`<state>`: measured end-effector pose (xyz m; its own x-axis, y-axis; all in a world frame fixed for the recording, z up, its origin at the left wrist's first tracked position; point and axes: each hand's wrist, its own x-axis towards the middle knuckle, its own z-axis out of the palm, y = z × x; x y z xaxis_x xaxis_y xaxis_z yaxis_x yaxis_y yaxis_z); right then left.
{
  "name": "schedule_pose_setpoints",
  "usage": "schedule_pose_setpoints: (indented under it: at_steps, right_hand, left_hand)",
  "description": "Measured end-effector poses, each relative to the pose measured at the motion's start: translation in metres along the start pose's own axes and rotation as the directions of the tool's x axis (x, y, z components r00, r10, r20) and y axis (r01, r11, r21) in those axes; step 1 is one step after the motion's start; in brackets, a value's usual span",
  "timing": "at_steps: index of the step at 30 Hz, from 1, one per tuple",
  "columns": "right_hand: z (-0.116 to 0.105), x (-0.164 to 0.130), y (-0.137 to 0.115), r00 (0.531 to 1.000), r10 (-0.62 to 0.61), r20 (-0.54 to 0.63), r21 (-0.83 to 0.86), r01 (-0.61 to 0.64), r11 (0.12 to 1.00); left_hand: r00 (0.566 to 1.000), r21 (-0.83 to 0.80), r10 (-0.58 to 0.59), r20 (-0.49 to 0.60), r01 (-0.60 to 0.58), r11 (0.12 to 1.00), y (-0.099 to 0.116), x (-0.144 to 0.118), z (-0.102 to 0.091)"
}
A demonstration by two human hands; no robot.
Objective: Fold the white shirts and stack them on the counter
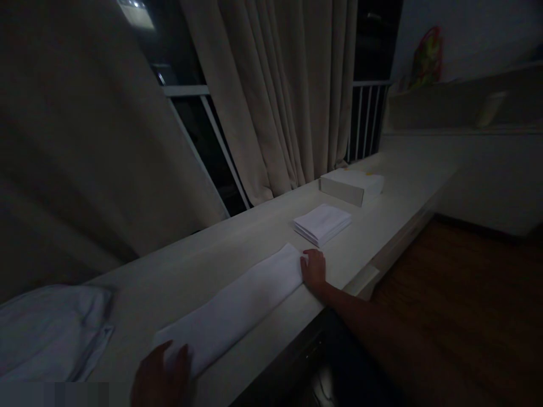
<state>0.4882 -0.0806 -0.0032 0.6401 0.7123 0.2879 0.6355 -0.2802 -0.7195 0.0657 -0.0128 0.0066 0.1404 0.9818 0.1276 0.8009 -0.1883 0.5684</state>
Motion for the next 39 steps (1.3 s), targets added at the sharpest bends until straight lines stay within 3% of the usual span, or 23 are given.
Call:
schedule_pose_setpoints:
  at_steps: [1, 3, 5, 7, 10, 12, 14, 21, 25, 30, 34, 39]
  right_hand:
    - [0.010, -0.011, -0.009, 0.995, -0.101, 0.012, -0.005, 0.101, 0.995]
    - [0.037, -0.038, -0.030, 0.925, -0.369, 0.092, -0.012, 0.372, 0.928]
    - [0.064, -0.066, -0.048, 0.794, -0.564, 0.229, -0.014, 0.582, 0.813]
    - [0.083, -0.089, -0.059, 0.687, -0.643, 0.338, -0.018, 0.688, 0.725]
    - [0.088, -0.105, -0.062, 0.711, -0.590, 0.383, -0.072, 0.659, 0.749]
    - [0.082, -0.107, -0.061, 0.742, -0.552, 0.380, -0.092, 0.625, 0.776]
    - [0.077, -0.106, -0.061, 0.744, -0.545, 0.387, -0.094, 0.620, 0.779]
    - [0.071, -0.108, -0.068, 0.711, -0.547, 0.442, -0.087, 0.641, 0.762]
    - [0.053, -0.123, -0.062, 0.674, -0.550, 0.493, -0.062, 0.658, 0.750]
    - [0.042, -0.145, -0.047, 0.633, -0.539, 0.556, -0.050, 0.673, 0.738]
    - [0.045, -0.134, -0.057, 0.639, -0.523, 0.564, -0.073, 0.670, 0.739]
    - [0.060, -0.079, -0.087, 0.609, -0.549, 0.572, -0.095, 0.714, 0.694]
  left_hand:
    - [0.987, 0.076, 0.152, -0.046, -0.148, 0.986, 0.015, -0.004, 0.012]
    - [0.902, 0.183, 0.429, 0.049, -0.430, 0.884, 0.044, -0.013, 0.041]
    - [0.828, 0.299, 0.538, 0.158, -0.559, 0.773, 0.063, -0.021, 0.072]
    - [0.804, 0.406, 0.557, 0.206, -0.588, 0.699, 0.071, -0.027, 0.096]
    - [0.807, 0.522, 0.556, 0.198, -0.567, 0.637, 0.066, -0.031, 0.112]
    - [0.808, 0.558, 0.559, 0.189, -0.556, 0.616, 0.062, -0.031, 0.113]
    - [0.809, 0.567, 0.559, 0.180, -0.550, 0.613, 0.060, -0.030, 0.111]
    - [0.831, 0.542, 0.535, 0.154, -0.524, 0.657, 0.065, -0.037, 0.107]
    - [0.832, 0.508, 0.532, 0.155, -0.529, 0.680, 0.060, -0.064, 0.110]
    - [0.874, 0.480, 0.469, 0.123, -0.467, 0.743, 0.057, -0.093, 0.115]
    - [0.898, 0.474, 0.431, 0.088, -0.419, 0.775, 0.070, -0.074, 0.106]
    - [0.926, 0.460, 0.350, 0.142, -0.374, 0.805, 0.080, -0.023, 0.099]
